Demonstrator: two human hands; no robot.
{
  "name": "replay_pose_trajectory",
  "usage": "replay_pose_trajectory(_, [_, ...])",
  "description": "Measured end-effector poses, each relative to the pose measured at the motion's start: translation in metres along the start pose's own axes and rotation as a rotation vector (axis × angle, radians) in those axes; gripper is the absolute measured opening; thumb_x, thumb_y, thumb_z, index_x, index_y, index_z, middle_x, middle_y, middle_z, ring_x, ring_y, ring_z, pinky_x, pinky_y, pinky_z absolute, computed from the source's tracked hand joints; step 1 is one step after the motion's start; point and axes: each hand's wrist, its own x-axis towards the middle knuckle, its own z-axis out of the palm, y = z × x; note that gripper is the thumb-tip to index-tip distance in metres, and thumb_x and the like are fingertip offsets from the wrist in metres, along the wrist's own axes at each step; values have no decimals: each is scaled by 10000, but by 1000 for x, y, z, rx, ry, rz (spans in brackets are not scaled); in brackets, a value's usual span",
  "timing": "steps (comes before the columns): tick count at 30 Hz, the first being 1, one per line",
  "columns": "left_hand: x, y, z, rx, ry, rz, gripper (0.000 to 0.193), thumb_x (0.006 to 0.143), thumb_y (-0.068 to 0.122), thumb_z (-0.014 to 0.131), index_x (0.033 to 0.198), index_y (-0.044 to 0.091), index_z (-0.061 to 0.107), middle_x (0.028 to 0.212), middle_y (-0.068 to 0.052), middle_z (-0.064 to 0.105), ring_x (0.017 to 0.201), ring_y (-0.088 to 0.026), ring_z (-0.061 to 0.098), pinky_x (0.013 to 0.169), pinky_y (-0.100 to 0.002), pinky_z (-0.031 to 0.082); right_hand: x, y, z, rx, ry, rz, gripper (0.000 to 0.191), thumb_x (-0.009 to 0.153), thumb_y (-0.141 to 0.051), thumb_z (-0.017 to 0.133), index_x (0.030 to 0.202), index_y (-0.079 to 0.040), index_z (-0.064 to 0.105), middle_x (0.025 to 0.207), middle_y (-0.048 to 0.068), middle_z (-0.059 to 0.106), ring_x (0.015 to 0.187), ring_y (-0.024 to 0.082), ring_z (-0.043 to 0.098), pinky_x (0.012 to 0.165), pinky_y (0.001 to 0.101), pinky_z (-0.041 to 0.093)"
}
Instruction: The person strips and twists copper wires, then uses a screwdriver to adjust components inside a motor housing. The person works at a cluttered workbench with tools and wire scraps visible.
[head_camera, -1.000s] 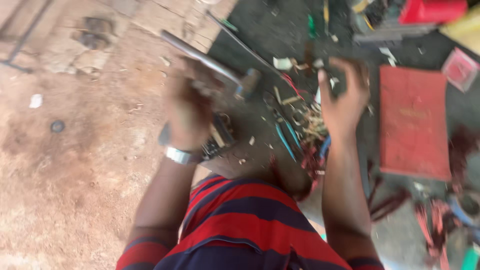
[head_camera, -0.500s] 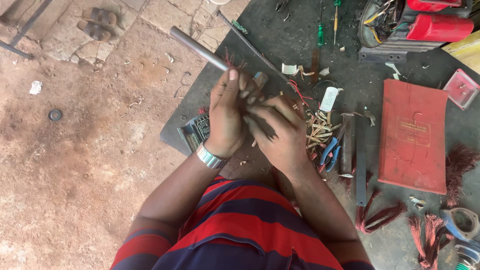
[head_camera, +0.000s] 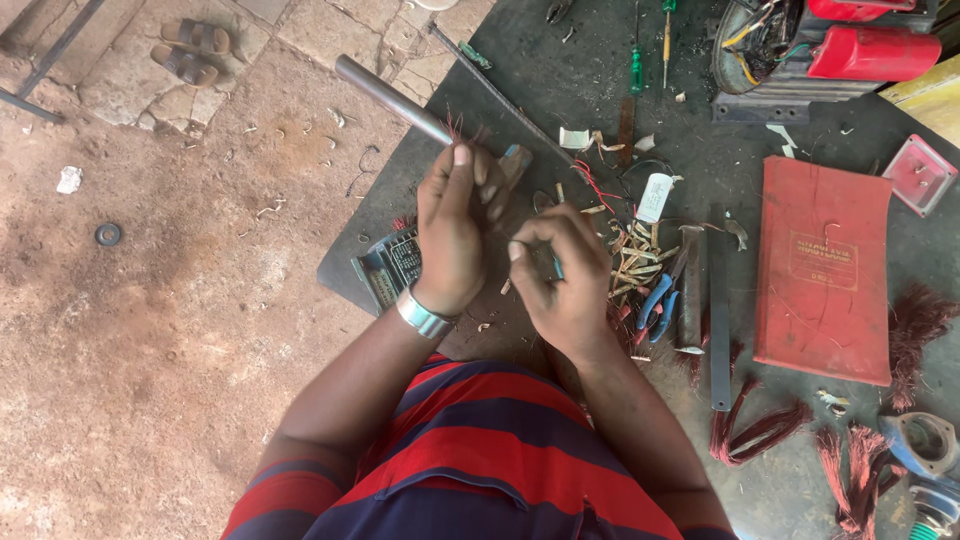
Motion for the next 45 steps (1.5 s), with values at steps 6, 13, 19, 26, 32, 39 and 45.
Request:
replay_pose_trajectory(6, [-2, -13, -4, 436, -23, 227, 345, 1151, 329, 412, 910, 100, 502, 666, 70, 407, 510, -45, 345, 458, -230, 281, -5, 16, -2, 384, 66, 156, 33, 1013, -3, 533, 1014, -29, 554, 940, 61, 560, 763, 100, 528, 692, 287, 511])
replay_pose_trajectory(13, [-5, -13, -7, 351, -95, 165, 339, 1144, 380, 373, 976, 111, 494, 673, 73, 388, 490, -37, 328, 414, -239, 266, 4, 20, -30, 483, 190, 145, 23, 1065, -16, 511, 1050, -24, 526, 978, 63, 545, 822, 114, 549, 726, 304, 557])
replay_pose_trajectory(19, [1, -8, -18, 146, -119, 71, 353, 1162, 393, 394, 910, 147, 416, 677, 69, 353, 499, -40, 273, 434, -239, 227, 4, 14, -54, 509, 286, 177, 51, 1070, -28, 543, 1024, -6, 540, 951, 70, 560, 857, 127, 553, 781, 322, 554])
replay_pose_trajectory(26, [8, 21, -25, 152, -113, 180, 332, 1070, 410, 420, 945, 109, 483, 661, 35, 357, 471, -91, 277, 389, -260, 240, -23, 52, -53, 256, 326, 314, 41, 1027, 48, 629, 1039, 18, 604, 940, 47, 616, 805, 99, 607, 726, 245, 510])
replay_pose_trajectory(32, [11, 57, -37, 137, -115, 294, 331, 1136, 345, 449, 913, 102, 465, 650, 24, 349, 458, -71, 242, 377, -239, 225, -59, 101, -39, 123, 285, 459, 43, 974, 35, 672, 1007, 15, 654, 883, 23, 667, 746, 62, 609, 644, 200, 457])
replay_pose_trajectory(39, [9, 83, -39, -7, -16, 367, 278, 1182, 215, 379, 953, 81, 460, 650, 15, 307, 464, -55, 195, 391, -255, 182, -76, 133, -22, 31, 90, 379, 38, 1006, -45, 721, 1042, -38, 710, 916, 26, 712, 775, 96, 605, 675, 262, 465])
replay_pose_trajectory(45, [15, 80, -46, -125, -16, 256, 396, 1175, 301, 251, 878, 87, 400, 604, 22, 244, 448, -45, 109, 359, -225, 113, -85, 135, 24, -208, -88, 392, 178, 901, -95, 821, 1078, -71, 813, 841, 126, 714, 746, 197, 650, 682, 321, 491])
